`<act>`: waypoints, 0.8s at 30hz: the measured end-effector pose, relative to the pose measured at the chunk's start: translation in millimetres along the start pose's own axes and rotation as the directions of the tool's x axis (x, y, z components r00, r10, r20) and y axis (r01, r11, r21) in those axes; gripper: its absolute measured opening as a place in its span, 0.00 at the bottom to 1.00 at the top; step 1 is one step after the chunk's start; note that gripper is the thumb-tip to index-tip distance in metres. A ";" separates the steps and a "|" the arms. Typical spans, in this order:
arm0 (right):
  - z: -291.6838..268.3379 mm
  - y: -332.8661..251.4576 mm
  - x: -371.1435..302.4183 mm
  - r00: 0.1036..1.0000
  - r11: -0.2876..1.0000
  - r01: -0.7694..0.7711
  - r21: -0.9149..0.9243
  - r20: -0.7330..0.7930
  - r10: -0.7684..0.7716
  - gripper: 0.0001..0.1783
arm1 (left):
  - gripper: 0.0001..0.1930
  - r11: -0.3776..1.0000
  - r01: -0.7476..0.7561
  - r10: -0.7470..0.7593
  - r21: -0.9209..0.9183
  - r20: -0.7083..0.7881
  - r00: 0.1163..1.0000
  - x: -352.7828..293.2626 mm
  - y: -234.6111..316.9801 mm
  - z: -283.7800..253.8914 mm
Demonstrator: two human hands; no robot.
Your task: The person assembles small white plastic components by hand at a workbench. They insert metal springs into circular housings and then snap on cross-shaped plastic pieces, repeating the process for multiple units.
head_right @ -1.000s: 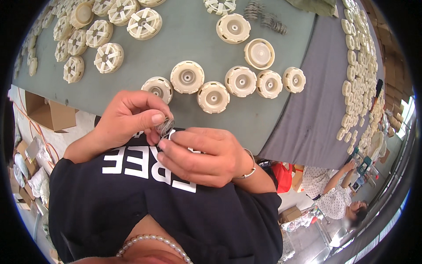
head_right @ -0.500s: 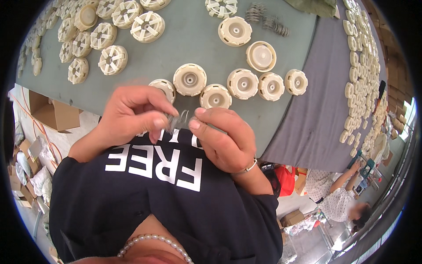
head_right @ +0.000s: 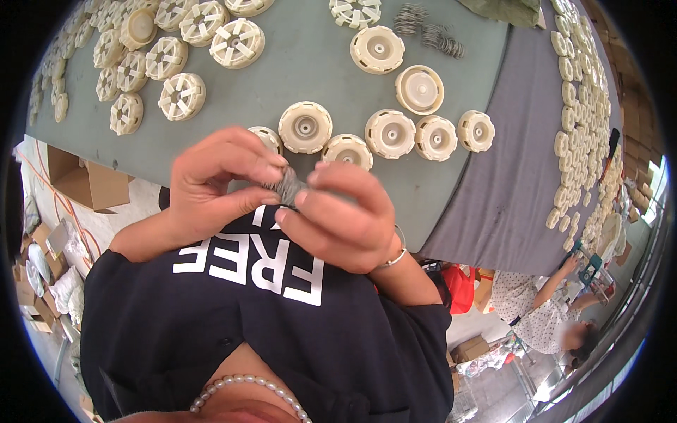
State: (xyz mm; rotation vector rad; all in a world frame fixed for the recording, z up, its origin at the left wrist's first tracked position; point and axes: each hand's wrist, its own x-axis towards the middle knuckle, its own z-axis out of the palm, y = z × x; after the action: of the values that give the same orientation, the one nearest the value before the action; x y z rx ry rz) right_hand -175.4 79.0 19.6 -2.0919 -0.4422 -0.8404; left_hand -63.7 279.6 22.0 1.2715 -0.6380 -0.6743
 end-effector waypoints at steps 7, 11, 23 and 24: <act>-14.1 -7.3 11.8 0.797 0.722 -0.601 0.342 0.185 0.575 0.20 | 0.15 0.934 -0.116 0.113 0.339 0.029 0.993 10.5 18.3 -4.0; -12.4 -0.1 13.6 0.978 0.997 0.051 0.052 0.202 -0.061 0.18 | 0.15 0.957 0.282 -0.289 -0.063 -0.183 0.940 5.0 23.1 1.2; -31.0 19.8 -15.3 0.843 0.829 -0.424 -0.365 0.174 0.508 0.17 | 0.17 0.903 0.288 -0.279 -0.319 0.074 0.957 10.1 0.3 -4.5; -31.5 19.0 -12.2 0.841 0.828 -0.429 -0.361 0.174 0.511 0.17 | 0.16 0.914 0.265 -0.253 -0.309 0.079 0.964 9.8 -2.4 -2.7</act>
State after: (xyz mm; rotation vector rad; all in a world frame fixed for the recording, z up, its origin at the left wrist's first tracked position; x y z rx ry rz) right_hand -186.3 42.2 14.3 -2.4684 0.0985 -0.3453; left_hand -55.5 273.5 19.7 1.0514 -0.3725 -0.9814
